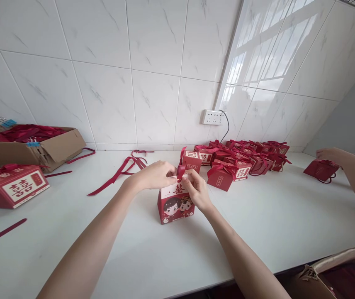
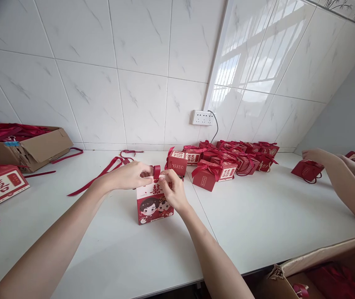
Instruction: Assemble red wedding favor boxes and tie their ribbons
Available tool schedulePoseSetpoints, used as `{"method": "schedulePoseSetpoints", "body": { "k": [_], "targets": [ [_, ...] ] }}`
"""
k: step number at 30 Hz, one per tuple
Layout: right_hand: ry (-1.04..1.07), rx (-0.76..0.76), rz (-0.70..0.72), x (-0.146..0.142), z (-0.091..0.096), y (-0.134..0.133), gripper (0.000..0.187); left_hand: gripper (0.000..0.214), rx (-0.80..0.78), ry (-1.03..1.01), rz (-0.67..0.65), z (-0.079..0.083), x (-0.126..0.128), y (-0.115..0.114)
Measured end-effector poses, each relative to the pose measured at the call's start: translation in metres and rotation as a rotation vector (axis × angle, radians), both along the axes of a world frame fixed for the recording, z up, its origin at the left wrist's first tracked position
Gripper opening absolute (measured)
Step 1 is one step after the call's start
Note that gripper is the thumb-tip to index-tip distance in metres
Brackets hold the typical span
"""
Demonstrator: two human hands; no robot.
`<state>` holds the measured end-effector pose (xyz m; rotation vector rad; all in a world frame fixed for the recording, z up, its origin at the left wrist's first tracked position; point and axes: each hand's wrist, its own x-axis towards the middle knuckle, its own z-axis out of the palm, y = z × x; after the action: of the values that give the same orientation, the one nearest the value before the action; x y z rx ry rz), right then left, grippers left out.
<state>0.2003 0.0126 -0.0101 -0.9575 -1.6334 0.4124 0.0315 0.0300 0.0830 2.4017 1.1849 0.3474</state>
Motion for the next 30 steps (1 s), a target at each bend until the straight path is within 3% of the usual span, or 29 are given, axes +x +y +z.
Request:
{"method": "schedulePoseSetpoints", "body": {
  "k": [10,21,30],
  "targets": [
    [-0.015,0.028,0.017,0.0000,0.0016,-0.0003,0.016,0.017,0.004,0.064,-0.005,-0.0001,0.0004,0.0012],
    [-0.032,-0.046,0.017,0.0008,0.0024,-0.0017,0.023,0.019,0.036,0.075,-0.018,0.0021,0.0013,-0.0012],
    [-0.043,-0.025,0.023,0.0023,0.0047,-0.0016,0.022,0.021,0.058,0.076,0.047,-0.0004,0.0050,-0.0029]
  ]
}}
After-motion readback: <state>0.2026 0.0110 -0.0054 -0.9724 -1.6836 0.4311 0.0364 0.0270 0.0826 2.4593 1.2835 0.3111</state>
